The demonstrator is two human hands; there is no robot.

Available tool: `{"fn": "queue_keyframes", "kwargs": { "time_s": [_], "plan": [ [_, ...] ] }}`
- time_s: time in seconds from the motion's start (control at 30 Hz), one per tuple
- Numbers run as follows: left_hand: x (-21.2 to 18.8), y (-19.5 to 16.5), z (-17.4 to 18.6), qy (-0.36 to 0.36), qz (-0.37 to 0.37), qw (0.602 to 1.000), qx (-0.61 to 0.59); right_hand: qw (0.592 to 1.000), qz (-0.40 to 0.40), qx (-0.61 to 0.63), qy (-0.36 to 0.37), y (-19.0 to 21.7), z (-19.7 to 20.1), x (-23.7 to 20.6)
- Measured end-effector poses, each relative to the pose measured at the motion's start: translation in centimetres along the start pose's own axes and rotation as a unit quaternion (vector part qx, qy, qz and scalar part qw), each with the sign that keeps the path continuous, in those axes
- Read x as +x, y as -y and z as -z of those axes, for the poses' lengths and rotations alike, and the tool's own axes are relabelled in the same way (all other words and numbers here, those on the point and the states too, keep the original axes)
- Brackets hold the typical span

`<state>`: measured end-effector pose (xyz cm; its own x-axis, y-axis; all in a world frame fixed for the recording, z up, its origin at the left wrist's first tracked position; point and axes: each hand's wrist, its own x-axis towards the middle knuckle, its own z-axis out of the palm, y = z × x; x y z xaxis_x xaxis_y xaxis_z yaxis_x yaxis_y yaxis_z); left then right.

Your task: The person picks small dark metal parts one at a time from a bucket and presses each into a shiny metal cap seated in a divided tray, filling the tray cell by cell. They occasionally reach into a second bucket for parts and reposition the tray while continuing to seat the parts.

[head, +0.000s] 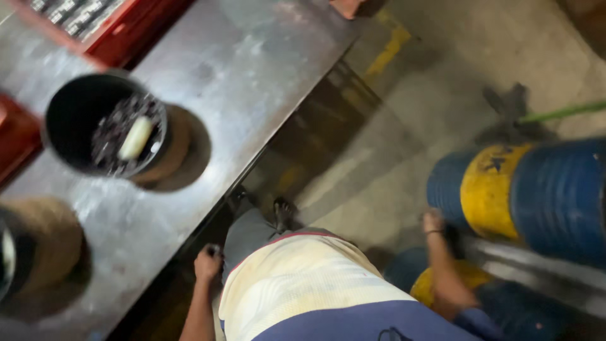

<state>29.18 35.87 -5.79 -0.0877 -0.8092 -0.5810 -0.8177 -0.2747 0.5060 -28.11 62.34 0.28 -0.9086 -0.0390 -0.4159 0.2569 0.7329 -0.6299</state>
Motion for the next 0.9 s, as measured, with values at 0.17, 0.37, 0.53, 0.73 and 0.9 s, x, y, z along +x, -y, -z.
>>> {"fn": "queue_keyframes", "kwargs": {
  "time_s": [0.17,0.37,0.53,0.73,0.9],
  "plan": [
    [8.1,-12.6,-0.5,0.082,-0.198,0.976,0.035,0.955,-0.018,-0.205,0.213,-1.1,-9.2,-8.5],
    [13.7,-25.7,0.3,0.126,-0.311,0.942,-0.016,0.967,-0.019,-0.229,0.112,9.4,-12.7,-4.8],
    [17.5,-29.7,2.2,0.124,-0.332,0.934,0.045,0.983,0.099,-0.022,0.150,20.3,-15.6,-1.1],
    [20.6,-30.1,3.5,0.087,-0.228,0.959,-0.146,0.872,0.328,-0.198,0.304,27.8,-20.4,0.2],
    [23.5,-33.8,0.4,0.069,-0.143,0.944,-0.289,0.869,0.372,-0.215,0.244,32.2,-19.2,13.1]
  ]
}}
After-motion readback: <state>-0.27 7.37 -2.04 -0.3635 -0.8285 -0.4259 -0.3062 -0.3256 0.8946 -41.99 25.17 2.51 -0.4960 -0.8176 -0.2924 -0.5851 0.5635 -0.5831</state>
